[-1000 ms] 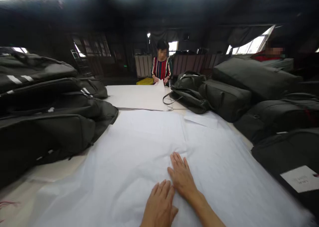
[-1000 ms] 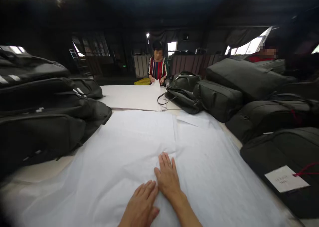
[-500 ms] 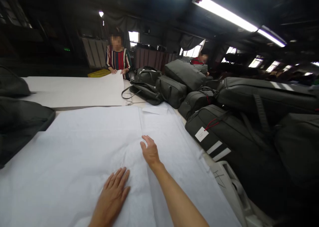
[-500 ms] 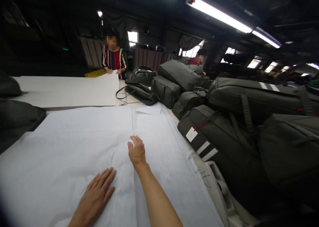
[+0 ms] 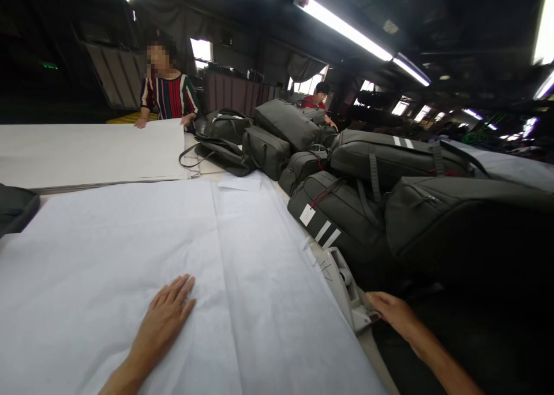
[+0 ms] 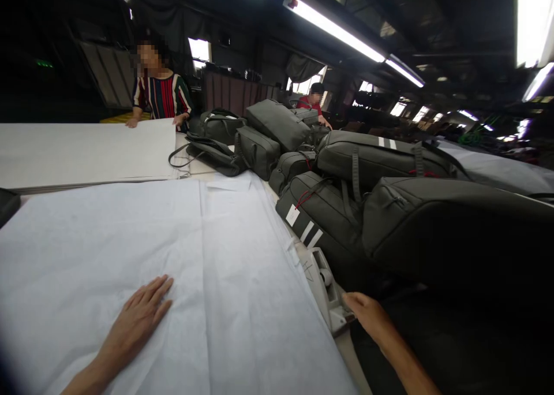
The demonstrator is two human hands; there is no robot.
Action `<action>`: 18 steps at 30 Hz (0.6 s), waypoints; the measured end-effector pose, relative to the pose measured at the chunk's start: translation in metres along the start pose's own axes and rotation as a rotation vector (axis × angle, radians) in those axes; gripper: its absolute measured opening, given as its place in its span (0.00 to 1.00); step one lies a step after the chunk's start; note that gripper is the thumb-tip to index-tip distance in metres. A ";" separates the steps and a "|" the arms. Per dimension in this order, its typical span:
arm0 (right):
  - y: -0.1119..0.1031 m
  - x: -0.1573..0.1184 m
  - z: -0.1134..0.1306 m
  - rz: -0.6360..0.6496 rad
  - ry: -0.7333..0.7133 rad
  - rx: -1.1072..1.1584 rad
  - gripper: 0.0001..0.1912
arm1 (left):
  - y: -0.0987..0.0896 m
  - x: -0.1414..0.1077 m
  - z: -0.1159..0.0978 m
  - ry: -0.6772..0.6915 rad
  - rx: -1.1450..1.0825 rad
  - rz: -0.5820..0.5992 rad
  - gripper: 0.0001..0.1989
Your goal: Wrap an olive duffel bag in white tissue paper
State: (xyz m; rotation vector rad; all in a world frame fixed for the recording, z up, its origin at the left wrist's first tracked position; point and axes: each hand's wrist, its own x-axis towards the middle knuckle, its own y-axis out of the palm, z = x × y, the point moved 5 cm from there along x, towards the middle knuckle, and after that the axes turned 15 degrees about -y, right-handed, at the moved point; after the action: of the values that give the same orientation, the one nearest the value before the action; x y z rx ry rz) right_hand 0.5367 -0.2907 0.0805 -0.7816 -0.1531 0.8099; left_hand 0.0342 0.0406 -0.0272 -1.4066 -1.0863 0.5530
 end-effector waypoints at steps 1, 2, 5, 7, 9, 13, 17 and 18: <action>0.005 0.004 -0.002 0.020 0.016 0.027 0.22 | -0.001 0.000 0.000 -0.006 0.002 0.005 0.29; 0.011 0.007 -0.004 0.027 0.037 0.045 0.21 | -0.002 0.001 -0.001 -0.010 0.002 0.010 0.29; 0.020 0.009 -0.009 0.032 0.072 0.100 0.20 | -0.004 0.001 -0.002 -0.025 0.002 0.015 0.28; 0.022 0.008 -0.011 0.038 0.101 0.143 0.20 | -0.005 0.001 -0.003 -0.028 0.006 0.012 0.29; 0.020 0.005 -0.010 0.041 0.132 0.184 0.21 | -0.005 0.001 -0.003 -0.029 0.007 0.013 0.29; 0.009 -0.007 0.005 0.039 0.126 0.273 0.20 | -0.006 0.001 -0.004 -0.042 -0.007 0.020 0.28; -0.004 -0.030 0.014 -0.030 0.079 0.405 0.16 | -0.008 0.000 -0.006 -0.029 -0.009 0.019 0.28; -0.005 -0.037 0.013 -0.045 0.076 0.434 0.16 | -0.009 0.000 -0.006 -0.023 -0.011 0.016 0.28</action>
State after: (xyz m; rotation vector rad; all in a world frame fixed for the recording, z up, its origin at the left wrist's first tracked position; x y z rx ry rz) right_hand 0.5086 -0.3110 0.0989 -0.3965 0.0735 0.7355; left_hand 0.0370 0.0362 -0.0174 -1.4228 -1.0990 0.5772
